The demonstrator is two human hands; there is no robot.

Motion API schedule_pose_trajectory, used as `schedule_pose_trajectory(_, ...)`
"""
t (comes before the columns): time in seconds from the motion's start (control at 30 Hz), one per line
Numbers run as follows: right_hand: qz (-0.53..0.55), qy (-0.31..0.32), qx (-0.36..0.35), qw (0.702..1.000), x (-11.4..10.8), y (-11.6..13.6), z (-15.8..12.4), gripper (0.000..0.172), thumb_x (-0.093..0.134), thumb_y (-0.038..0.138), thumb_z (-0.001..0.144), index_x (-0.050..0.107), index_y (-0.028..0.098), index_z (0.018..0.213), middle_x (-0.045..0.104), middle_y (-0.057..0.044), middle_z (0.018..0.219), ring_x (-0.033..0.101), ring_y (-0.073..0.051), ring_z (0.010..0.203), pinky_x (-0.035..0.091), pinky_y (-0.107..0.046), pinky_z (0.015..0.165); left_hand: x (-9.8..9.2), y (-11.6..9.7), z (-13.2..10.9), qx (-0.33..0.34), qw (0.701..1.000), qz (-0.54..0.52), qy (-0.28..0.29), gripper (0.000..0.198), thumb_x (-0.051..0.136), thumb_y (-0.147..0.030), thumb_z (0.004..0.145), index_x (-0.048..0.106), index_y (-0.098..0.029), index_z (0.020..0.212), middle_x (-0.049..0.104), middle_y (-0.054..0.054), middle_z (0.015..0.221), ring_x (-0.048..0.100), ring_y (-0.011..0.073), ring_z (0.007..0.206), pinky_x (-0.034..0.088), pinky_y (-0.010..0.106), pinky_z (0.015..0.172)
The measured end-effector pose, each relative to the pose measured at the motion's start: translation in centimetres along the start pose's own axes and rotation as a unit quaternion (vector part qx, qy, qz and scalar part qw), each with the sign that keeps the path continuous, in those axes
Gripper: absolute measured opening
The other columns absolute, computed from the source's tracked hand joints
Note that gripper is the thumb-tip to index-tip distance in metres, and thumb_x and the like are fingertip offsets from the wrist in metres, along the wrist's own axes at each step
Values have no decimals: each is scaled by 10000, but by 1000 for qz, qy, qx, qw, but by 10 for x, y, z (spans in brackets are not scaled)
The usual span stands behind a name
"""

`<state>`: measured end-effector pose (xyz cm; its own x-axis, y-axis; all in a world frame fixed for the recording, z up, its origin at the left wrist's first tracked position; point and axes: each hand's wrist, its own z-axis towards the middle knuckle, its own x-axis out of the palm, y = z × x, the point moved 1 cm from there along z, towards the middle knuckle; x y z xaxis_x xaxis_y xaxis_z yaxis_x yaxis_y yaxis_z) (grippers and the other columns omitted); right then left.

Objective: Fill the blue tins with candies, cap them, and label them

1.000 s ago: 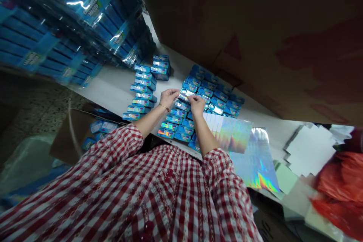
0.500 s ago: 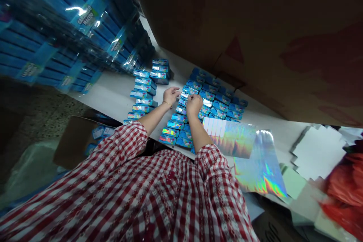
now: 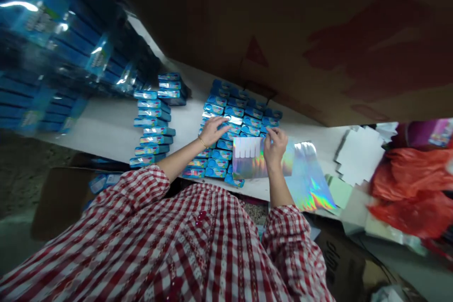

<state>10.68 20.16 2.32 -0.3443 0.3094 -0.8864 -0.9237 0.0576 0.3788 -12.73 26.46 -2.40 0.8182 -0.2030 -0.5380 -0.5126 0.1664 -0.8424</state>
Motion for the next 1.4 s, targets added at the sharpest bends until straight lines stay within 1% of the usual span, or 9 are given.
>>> schedule_pose_trajectory(0.23,-99,167,-75,978,9,-49,-11,272,466,254,888,671,226,1064,609,-85,1132,505,-222,995,378,-357,847,66,-46,5,-51,971,73,221,83,618,-226,770,689,-184,778,682,88,853,612,255,900,434,349,812)
schedule_pose_trajectory(0.47,-125,152,-201,960,22,-55,-27,299,402,141,897,648,177,1065,627,-119,1119,548,-200,909,427,-321,758,66,-51,0,-72,974,80,197,169,538,-245,829,687,-174,864,697,60,928,620,200,937,456,298,839)
schedule_pose_trajectory(0.63,9,83,-165,983,-32,-22,-16,161,482,231,866,621,188,797,641,-80,881,569,-185,823,456,-315,741,65,-45,-2,-65,971,132,189,219,478,-240,862,673,-171,933,673,75,1015,606,197,972,456,305,864)
schedule_pose_trajectory(0.8,200,134,-68,968,-66,32,16,126,542,256,788,580,201,682,589,-16,737,545,-135,689,441,-252,596,56,-32,-6,-47,993,40,100,207,507,-252,849,675,-175,943,658,80,1049,565,205,1063,416,337,956)
schedule_pose_trajectory(0.9,289,170,48,941,-32,57,35,154,578,318,718,589,184,641,563,2,637,530,-126,614,417,-243,539,36,-24,-13,-132,972,-193,-22,349,433,-401,892,660,-160,1003,659,95,1072,585,193,1030,452,329,895)
schedule_pose_trajectory(1.0,393,200,194,876,18,75,44,184,589,352,652,603,168,654,536,26,558,509,-114,532,384,-226,474,13,-14,-20,-244,877,-407,-78,529,376,-571,869,654,-133,969,684,99,942,639,156,831,486,272,725)
schedule_pose_trajectory(1.07,444,209,264,831,47,85,44,188,597,348,612,597,163,646,542,31,558,504,-104,513,353,-210,447,-1,-5,-20,-264,842,-458,-108,486,530,-578,786,654,-122,901,680,73,839,630,125,737,472,231,669)
schedule_pose_trajectory(1.17,475,224,314,791,77,97,43,201,611,351,586,604,161,653,569,27,587,501,-99,507,326,-202,435,-18,12,-11,-268,843,-436,-163,348,714,-427,664,652,-119,814,631,2,666,571,79,607,440,196,612)
schedule_pose_trajectory(1.4,371,133,204,896,131,117,56,168,598,315,663,647,155,651,650,-28,681,569,-165,693,432,-277,667,-39,64,32,-278,903,-227,-235,183,648,-305,703,689,-126,696,604,-7,574,553,112,614,429,222,621)
